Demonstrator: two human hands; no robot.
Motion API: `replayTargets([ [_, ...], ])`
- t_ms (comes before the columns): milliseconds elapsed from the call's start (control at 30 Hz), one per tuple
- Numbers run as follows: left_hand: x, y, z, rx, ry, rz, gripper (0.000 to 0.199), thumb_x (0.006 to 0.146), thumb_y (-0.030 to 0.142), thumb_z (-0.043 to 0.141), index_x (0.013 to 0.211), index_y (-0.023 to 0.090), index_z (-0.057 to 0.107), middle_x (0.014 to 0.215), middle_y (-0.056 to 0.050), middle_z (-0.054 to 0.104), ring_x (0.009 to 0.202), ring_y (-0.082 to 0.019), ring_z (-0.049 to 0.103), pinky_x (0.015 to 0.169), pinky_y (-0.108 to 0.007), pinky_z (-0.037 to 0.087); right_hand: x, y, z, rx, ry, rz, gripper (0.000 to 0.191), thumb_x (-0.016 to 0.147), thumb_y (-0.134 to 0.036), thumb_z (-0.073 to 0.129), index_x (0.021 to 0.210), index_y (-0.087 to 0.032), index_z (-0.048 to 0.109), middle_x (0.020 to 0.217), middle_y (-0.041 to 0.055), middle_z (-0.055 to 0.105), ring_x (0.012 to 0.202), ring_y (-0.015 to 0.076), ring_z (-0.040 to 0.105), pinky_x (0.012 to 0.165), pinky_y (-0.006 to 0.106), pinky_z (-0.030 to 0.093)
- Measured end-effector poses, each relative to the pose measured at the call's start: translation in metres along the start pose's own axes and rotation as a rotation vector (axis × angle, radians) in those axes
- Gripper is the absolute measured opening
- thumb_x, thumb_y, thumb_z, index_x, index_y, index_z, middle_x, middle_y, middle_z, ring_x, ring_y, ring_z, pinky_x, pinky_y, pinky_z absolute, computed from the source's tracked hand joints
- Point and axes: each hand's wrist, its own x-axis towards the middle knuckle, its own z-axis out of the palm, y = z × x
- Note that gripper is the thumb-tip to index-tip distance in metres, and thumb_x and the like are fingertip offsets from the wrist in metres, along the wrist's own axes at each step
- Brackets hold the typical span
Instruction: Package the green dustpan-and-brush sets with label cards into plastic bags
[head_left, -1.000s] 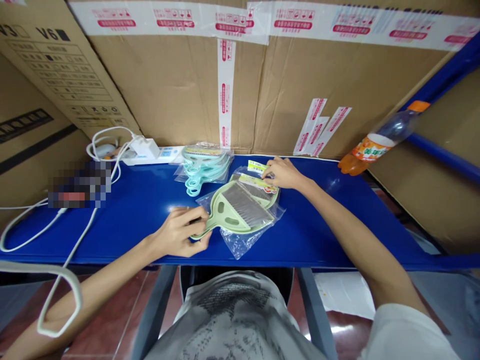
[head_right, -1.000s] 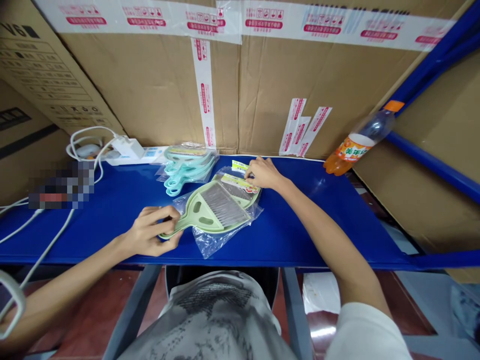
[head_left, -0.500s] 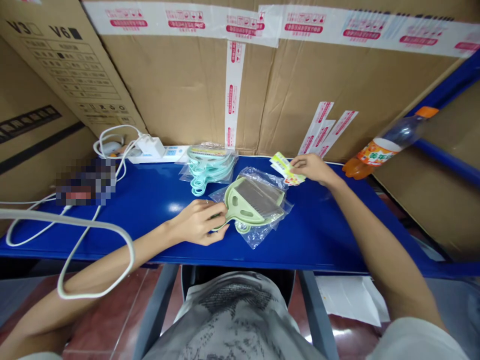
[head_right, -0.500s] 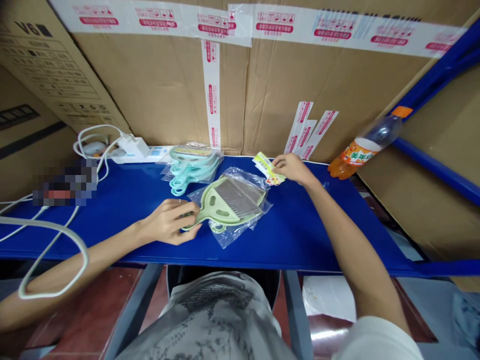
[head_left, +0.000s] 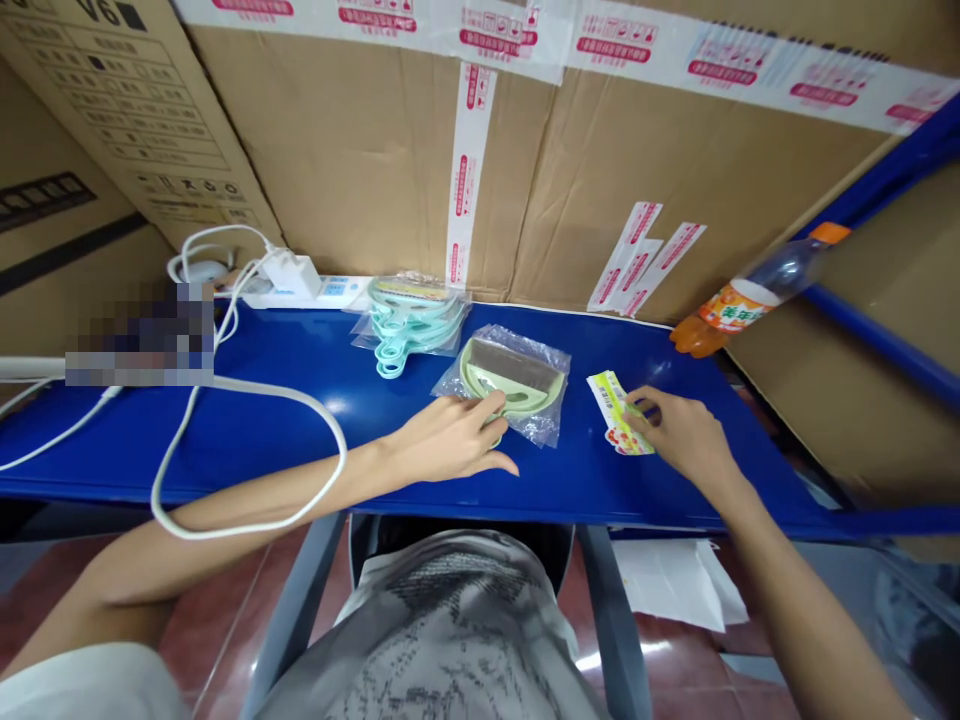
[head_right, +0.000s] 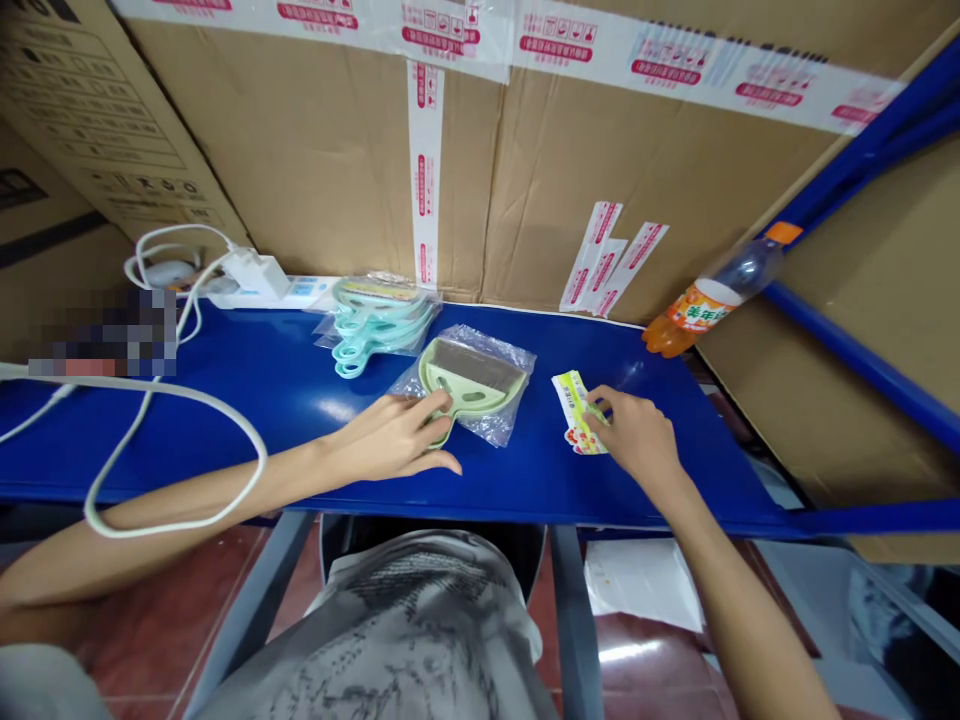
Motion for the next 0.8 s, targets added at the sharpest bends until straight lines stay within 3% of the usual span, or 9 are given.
replayTargets([
  [100,0.003,-0.017,-0.013,-0.003,0.015,-0.093,0.064,0.112,0.069,0.040,0.101,0.014,0.072,0.115,-0.016,0.072,0.066,-0.018,0.067,0.053,-0.030,0.045,-0.009,-0.019,-0.009,-0.270,0.099,-0.022,0.034,0.105,-0.042,0.060,0.130,-0.025,0.077,0.127,0.0152,0.078,0.112,0.0390,0.074,0.065,0.038,0.046],
  [200,0.005,-0.054,-0.028,0.110,0.060,-0.491,0.052,0.115,0.055,0.039,0.104,0.016,0.071,0.114,-0.016,0.072,0.084,-0.025,0.072,0.062,-0.032,0.049,-0.001,-0.037,-0.022,-0.305,0.174,-0.081,0.036,0.107,-0.042,0.059,0.131,-0.022,0.077,0.132,0.0176,0.075,0.116,0.0385,0.072,0.066,0.039,0.047],
  [300,0.002,-0.092,-0.032,0.283,-0.063,-0.841,0.050,0.110,0.059,0.045,0.119,0.016,0.070,0.129,-0.023,0.068,0.116,-0.040,0.069,0.080,-0.043,0.057,0.019,-0.062,-0.032,-0.240,0.206,-0.129,0.031,0.105,-0.041,0.062,0.126,-0.025,0.078,0.125,0.0118,0.078,0.107,0.0339,0.074,0.068,0.038,0.047],
  [433,-0.012,-0.116,-0.017,0.179,-0.253,-1.012,0.052,0.106,0.060,0.049,0.131,0.018,0.065,0.139,-0.024,0.063,0.108,-0.042,0.074,0.084,-0.051,0.060,0.048,-0.114,-0.041,-0.131,0.224,-0.234,0.022,0.104,-0.036,0.063,0.114,-0.025,0.078,0.120,0.0073,0.082,0.106,0.0308,0.075,0.074,0.038,0.049],
  [533,-0.023,-0.121,-0.007,0.117,-0.213,-1.035,0.045,0.105,0.054,0.053,0.131,0.019,0.064,0.137,-0.023,0.063,0.101,-0.040,0.075,0.083,-0.052,0.061,0.067,-0.153,-0.047,-0.071,0.195,-0.322,0.020,0.103,-0.034,0.063,0.108,-0.023,0.080,0.112,0.0088,0.083,0.102,0.0308,0.076,0.080,0.040,0.052],
  [633,-0.028,-0.120,-0.004,0.171,-0.010,-0.972,0.038,0.102,0.051,0.061,0.121,0.018,0.065,0.133,-0.023,0.063,0.117,-0.043,0.070,0.087,-0.051,0.060,0.087,-0.172,-0.048,0.025,0.141,-0.366,0.019,0.101,-0.032,0.065,0.105,-0.023,0.082,0.106,0.0081,0.084,0.098,0.0303,0.077,0.082,0.041,0.055],
  [733,-0.027,-0.106,-0.005,0.068,0.244,-0.727,0.026,0.104,0.045,0.063,0.104,0.020,0.064,0.115,-0.017,0.069,0.110,-0.034,0.069,0.087,-0.044,0.058,0.108,-0.165,-0.037,0.075,-0.004,-0.428,0.018,0.098,-0.022,0.066,0.101,-0.022,0.083,0.103,0.0083,0.085,0.098,0.0290,0.078,0.087,0.040,0.057],
  [800,-0.023,-0.085,-0.003,-0.213,0.275,-0.437,0.026,0.108,0.044,0.060,0.096,0.021,0.062,0.099,-0.009,0.069,0.091,-0.024,0.069,0.080,-0.037,0.056,0.122,-0.152,-0.025,0.080,-0.140,-0.452,0.020,0.093,-0.013,0.066,0.101,-0.019,0.084,0.103,0.0095,0.086,0.099,0.0276,0.079,0.090,0.037,0.058],
])
